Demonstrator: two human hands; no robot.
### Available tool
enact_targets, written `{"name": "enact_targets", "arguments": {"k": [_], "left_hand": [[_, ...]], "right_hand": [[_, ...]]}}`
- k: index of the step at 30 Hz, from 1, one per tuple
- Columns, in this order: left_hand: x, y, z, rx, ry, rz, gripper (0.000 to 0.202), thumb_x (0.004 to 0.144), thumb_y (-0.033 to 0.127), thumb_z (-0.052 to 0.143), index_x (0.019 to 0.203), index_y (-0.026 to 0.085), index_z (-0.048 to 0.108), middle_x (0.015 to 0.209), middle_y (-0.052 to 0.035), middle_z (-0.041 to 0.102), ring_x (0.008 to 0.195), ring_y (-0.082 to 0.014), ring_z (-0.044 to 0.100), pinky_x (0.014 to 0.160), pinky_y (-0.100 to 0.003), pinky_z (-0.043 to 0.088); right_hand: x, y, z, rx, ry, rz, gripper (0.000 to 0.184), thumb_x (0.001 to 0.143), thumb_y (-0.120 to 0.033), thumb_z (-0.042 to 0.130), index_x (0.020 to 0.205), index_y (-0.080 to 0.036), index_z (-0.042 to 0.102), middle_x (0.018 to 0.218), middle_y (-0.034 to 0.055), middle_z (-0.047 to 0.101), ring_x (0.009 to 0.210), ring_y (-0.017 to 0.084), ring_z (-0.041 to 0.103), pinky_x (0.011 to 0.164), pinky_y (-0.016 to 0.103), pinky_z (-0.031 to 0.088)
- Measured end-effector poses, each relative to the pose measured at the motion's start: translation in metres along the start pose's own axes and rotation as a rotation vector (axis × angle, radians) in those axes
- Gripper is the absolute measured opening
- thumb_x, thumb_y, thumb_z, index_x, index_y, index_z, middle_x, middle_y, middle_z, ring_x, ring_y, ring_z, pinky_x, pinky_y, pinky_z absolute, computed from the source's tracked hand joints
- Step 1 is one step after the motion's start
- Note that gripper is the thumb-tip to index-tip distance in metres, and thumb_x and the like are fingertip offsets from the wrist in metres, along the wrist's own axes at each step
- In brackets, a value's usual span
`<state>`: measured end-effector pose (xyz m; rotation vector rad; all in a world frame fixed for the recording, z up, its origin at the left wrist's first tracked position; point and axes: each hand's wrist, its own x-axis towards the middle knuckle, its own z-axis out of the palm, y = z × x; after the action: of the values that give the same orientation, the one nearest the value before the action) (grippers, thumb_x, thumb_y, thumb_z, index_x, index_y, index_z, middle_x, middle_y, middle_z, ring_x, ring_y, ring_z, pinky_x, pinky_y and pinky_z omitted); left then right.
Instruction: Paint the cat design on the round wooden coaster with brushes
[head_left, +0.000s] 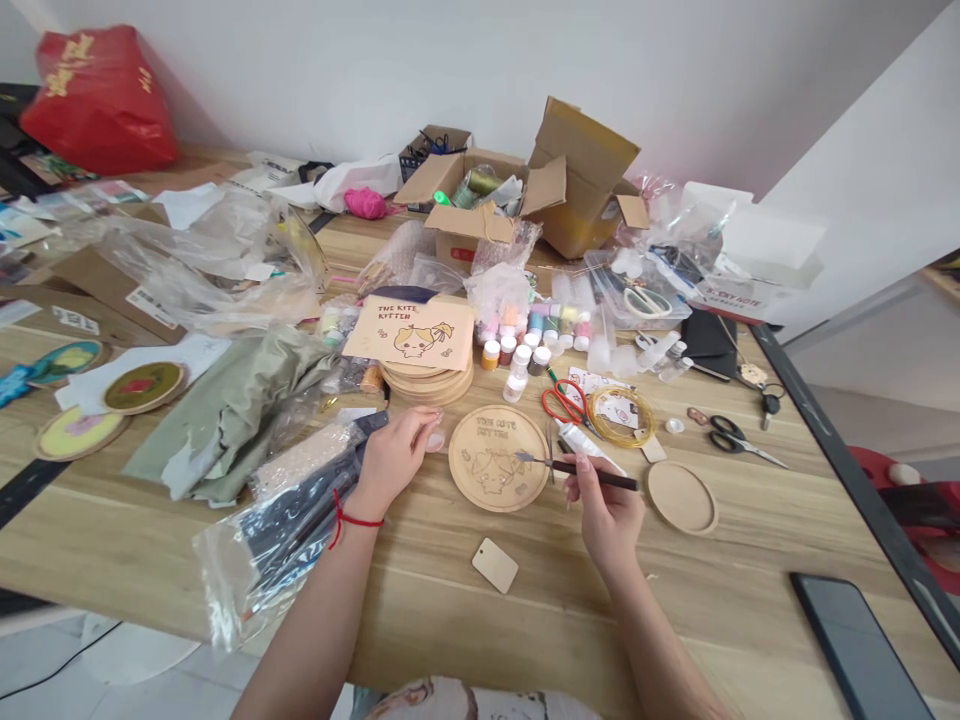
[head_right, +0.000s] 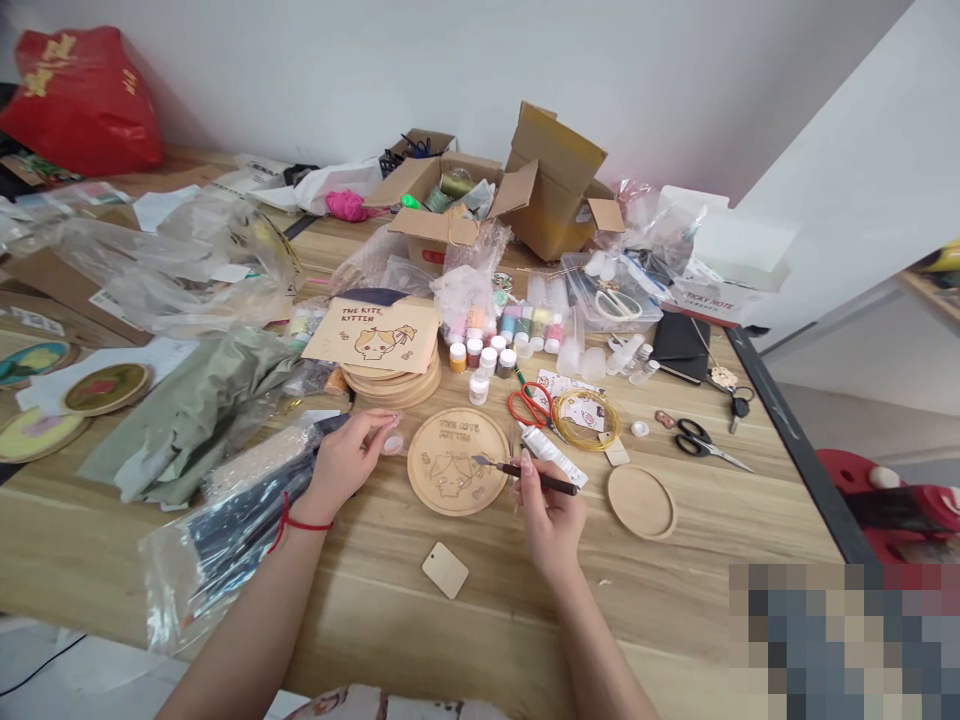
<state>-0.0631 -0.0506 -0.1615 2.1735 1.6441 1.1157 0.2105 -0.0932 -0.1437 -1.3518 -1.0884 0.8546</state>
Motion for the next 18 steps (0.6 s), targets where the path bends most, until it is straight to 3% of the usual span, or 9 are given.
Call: {"name": "enact_targets", "arguments": {"k": [18], "left_hand": [[-0.0021,0.0007,0.0047,0.040,-0.060,-0.018,0.015,0.098,0.025,0.042,0.106,0.022,0.054,0.114,-0.0066,0.070,0.109,-0.0194,0.066,0.095,-0.034,0.052]], "right_hand": [[0.0005,-0.0040,0.0008,0.008,0.003,0.010,0.034,0.087,-0.046,0.062,0.084,-0.013,0.072,0.056,0.0005,0.059,0.044,0.011,0.050,0.042,0.025,0.041]]}}
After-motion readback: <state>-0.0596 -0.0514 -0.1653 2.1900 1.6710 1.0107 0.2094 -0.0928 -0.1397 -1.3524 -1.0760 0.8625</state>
